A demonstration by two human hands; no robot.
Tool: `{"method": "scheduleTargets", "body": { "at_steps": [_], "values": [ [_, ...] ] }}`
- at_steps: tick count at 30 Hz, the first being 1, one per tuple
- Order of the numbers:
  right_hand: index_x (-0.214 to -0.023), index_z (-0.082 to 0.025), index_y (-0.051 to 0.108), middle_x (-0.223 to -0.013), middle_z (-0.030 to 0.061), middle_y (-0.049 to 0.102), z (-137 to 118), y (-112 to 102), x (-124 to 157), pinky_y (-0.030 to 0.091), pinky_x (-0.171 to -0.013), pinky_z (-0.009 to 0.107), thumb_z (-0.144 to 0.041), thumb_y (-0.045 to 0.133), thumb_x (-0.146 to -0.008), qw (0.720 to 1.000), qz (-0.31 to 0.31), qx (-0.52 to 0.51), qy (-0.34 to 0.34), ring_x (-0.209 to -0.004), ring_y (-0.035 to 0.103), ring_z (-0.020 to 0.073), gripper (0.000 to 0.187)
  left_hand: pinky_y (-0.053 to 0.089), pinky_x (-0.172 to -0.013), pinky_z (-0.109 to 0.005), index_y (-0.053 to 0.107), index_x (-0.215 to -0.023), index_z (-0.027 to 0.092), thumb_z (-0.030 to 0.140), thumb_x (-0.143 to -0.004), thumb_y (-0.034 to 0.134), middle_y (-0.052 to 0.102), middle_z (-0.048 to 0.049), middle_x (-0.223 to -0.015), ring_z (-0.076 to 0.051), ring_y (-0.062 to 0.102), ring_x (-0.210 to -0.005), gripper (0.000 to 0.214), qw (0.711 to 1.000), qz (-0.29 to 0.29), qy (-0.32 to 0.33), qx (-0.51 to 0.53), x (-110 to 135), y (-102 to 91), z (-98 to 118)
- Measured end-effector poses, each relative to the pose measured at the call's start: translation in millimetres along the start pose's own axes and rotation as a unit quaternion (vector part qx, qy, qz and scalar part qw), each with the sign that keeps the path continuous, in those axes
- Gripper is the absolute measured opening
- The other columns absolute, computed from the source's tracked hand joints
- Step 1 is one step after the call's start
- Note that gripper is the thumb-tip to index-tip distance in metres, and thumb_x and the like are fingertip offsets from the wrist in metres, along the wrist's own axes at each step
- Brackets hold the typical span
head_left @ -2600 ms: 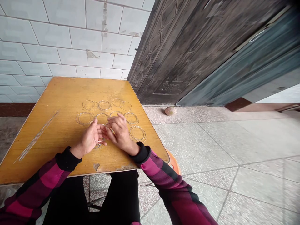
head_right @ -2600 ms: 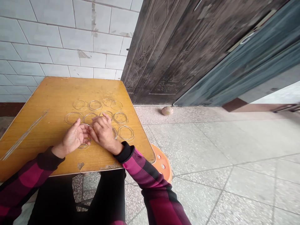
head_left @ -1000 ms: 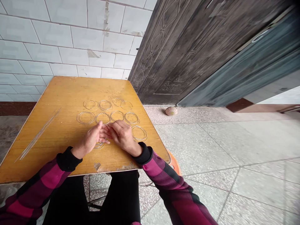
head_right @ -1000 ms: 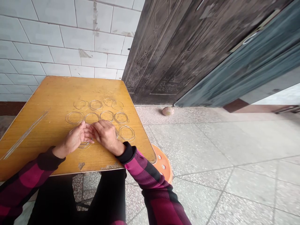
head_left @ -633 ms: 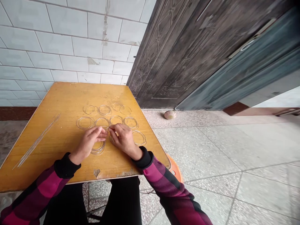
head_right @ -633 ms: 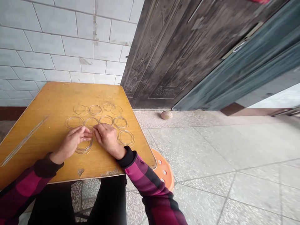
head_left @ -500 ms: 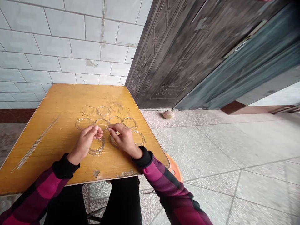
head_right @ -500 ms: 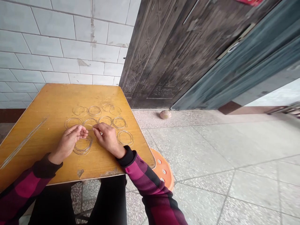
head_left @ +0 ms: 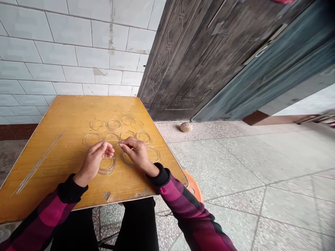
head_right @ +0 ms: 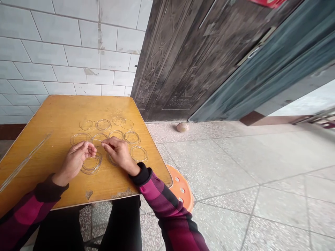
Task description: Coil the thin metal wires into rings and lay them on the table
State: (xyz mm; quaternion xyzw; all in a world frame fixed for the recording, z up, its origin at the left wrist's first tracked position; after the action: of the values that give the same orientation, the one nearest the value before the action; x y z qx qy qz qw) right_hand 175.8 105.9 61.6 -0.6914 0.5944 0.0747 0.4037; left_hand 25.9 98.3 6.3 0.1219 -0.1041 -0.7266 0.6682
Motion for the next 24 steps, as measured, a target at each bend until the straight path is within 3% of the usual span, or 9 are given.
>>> {"method": "scheduleTargets", "body": {
  "at_steps": [4, 7, 9, 12, 15, 19, 24],
  "values": [
    [-0.088, -0.017, 0.073, -0.076, 0.0034, 0.070, -5.3, 1.6, 1.0, 0.046, -0.065, 0.025, -0.029, 0.062, -0.095, 1.000, -0.012, 0.000, -0.016, -0.067, 0.063, 0.0127, 0.018, 0.051, -0.070, -0.030, 0.068, -0.081, 0.015, 0.049, -0.080, 0.069, 0.069, -0.0056, -0.077, -0.017, 0.063, -0.072, 0.034, 0.998, 0.008, 0.007, -0.058, -0.6, -3.5, 5.1],
    [-0.087, -0.016, 0.073, -0.075, 0.0029, 0.070, -6.7, 6.3, 2.0, 0.046, -0.064, 0.024, -0.026, 0.062, -0.094, 0.999, -0.036, -0.014, -0.017, -0.067, 0.062, 0.0121, 0.016, 0.051, -0.073, -0.031, 0.068, -0.089, 0.017, 0.039, -0.080, 0.071, 0.070, -0.0053, -0.082, -0.018, 0.064, -0.074, 0.024, 0.981, 0.013, 0.078, -0.179, -0.2, -6.2, 22.2],
    [-0.085, -0.016, 0.072, -0.074, 0.0022, 0.069, -4.3, 12.0, 3.1, 0.045, -0.062, 0.024, -0.025, 0.061, -0.094, 0.998, -0.062, -0.021, -0.004, -0.065, 0.060, 0.0111, 0.017, 0.051, -0.077, -0.033, 0.069, -0.093, 0.018, 0.030, -0.080, 0.071, 0.071, -0.0060, -0.086, -0.019, 0.065, -0.078, 0.018, 0.945, 0.013, 0.165, -0.283, 3.3, -3.2, 38.7],
    [-0.086, -0.016, 0.073, -0.075, 0.0017, 0.069, -0.7, 20.9, 5.6, 0.044, -0.062, 0.023, -0.024, 0.061, -0.094, 0.995, -0.098, -0.010, 0.009, -0.064, 0.058, 0.0101, 0.017, 0.049, -0.084, -0.038, 0.072, -0.093, 0.021, 0.023, -0.084, 0.067, 0.071, -0.0082, -0.093, -0.022, 0.065, -0.087, 0.011, 0.864, -0.011, 0.284, -0.416, 12.4, 10.1, 52.5],
    [-0.087, -0.016, 0.074, -0.075, 0.0015, 0.069, -0.3, 26.0, 7.3, 0.043, -0.062, 0.023, -0.024, 0.062, -0.093, 0.993, -0.114, 0.000, 0.008, -0.064, 0.058, 0.0095, 0.016, 0.048, -0.082, -0.040, 0.074, -0.093, 0.023, 0.022, -0.089, 0.061, 0.073, -0.0083, -0.091, -0.023, 0.065, -0.087, 0.013, 0.801, -0.033, 0.335, -0.495, 17.3, 19.4, 50.6],
    [-0.087, -0.016, 0.075, -0.077, 0.0019, 0.070, -1.0, 29.8, 7.5, 0.044, -0.062, 0.023, -0.025, 0.063, -0.093, 0.991, -0.130, 0.001, 0.010, -0.065, 0.060, 0.0094, 0.016, 0.047, -0.078, -0.039, 0.073, -0.096, 0.021, 0.023, -0.093, 0.058, 0.073, -0.0086, -0.088, -0.022, 0.064, -0.083, 0.016, 0.762, -0.035, 0.361, -0.536, 19.9, 23.5, 48.3],
    [-0.091, -0.016, 0.075, -0.080, 0.0029, 0.072, -2.5, 33.0, 7.9, 0.047, -0.066, 0.024, -0.027, 0.062, -0.094, 0.988, -0.156, -0.008, 0.013, -0.070, 0.064, 0.0107, 0.017, 0.046, -0.076, -0.036, 0.073, -0.099, 0.022, 0.020, -0.094, 0.055, 0.070, -0.0065, -0.085, -0.020, 0.061, -0.080, 0.018, 0.742, -0.054, 0.384, -0.547, 24.1, 29.5, 48.7]
  ]
}}
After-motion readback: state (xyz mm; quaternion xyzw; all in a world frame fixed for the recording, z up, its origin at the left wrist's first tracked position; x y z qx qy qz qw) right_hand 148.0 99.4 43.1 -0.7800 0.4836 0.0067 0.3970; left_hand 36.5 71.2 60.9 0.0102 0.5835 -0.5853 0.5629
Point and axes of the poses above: each hand's wrist, its own x-axis away from the middle knuckle, its own y-axis out of the palm, z = x × y, the point moved 10 cm from there along -x, towards the middle knuckle
